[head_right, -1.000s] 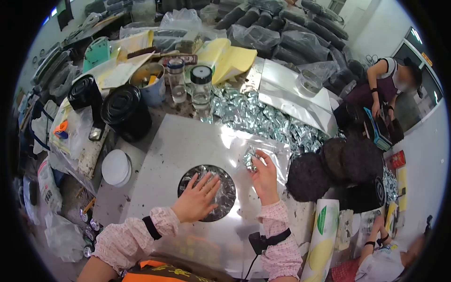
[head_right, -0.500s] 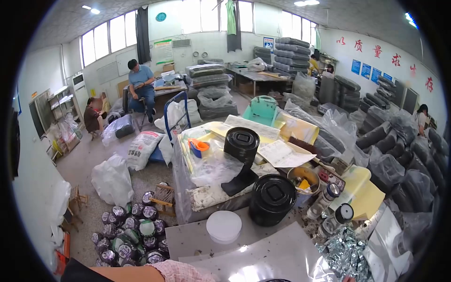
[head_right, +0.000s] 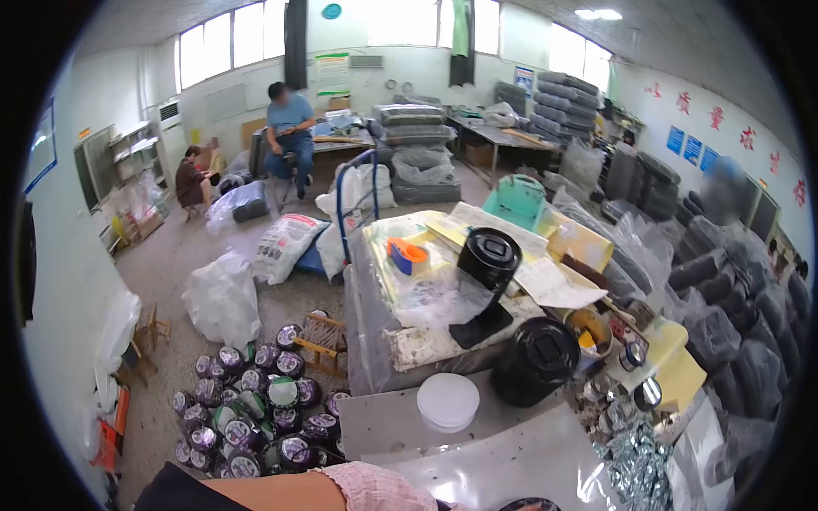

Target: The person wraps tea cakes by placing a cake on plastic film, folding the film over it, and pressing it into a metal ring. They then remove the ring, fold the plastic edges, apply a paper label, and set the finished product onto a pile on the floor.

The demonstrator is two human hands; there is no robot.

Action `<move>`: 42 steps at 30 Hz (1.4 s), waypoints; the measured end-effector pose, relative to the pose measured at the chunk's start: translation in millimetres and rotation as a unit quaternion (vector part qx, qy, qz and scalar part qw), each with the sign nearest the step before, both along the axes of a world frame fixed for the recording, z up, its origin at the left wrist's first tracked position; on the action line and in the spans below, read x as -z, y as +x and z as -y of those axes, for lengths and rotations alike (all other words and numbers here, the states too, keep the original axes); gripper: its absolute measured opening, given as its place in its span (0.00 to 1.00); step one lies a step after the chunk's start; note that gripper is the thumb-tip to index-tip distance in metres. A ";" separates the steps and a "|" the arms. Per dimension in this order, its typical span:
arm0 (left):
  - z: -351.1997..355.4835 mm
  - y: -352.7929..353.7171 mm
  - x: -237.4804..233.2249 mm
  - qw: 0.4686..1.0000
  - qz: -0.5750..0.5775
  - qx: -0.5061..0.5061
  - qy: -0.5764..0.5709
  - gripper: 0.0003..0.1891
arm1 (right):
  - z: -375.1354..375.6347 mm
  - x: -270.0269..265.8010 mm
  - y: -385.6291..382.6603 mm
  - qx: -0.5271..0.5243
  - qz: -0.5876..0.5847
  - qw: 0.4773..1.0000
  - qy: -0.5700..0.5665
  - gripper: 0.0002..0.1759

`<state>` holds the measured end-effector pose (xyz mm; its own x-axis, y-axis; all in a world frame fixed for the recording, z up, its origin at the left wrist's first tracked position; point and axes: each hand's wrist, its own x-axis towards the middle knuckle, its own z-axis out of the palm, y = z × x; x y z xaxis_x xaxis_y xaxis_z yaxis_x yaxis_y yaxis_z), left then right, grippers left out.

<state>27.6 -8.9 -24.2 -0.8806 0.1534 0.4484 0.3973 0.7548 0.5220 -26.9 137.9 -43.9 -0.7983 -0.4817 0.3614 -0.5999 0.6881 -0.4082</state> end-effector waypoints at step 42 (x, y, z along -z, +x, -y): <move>-18.4 -9.7 -14.0 0.969 0.147 0.023 -0.197 0.46 | -252.7 -189.5 27.6 0.375 -0.080 0.873 -0.300 0.07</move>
<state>17.9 9.5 -10.1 -0.9494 0.3044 0.0780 0.3137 0.9036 0.2918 0.7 390.6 145.6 -0.7242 0.4701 0.5045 -0.1543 0.6026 -0.7830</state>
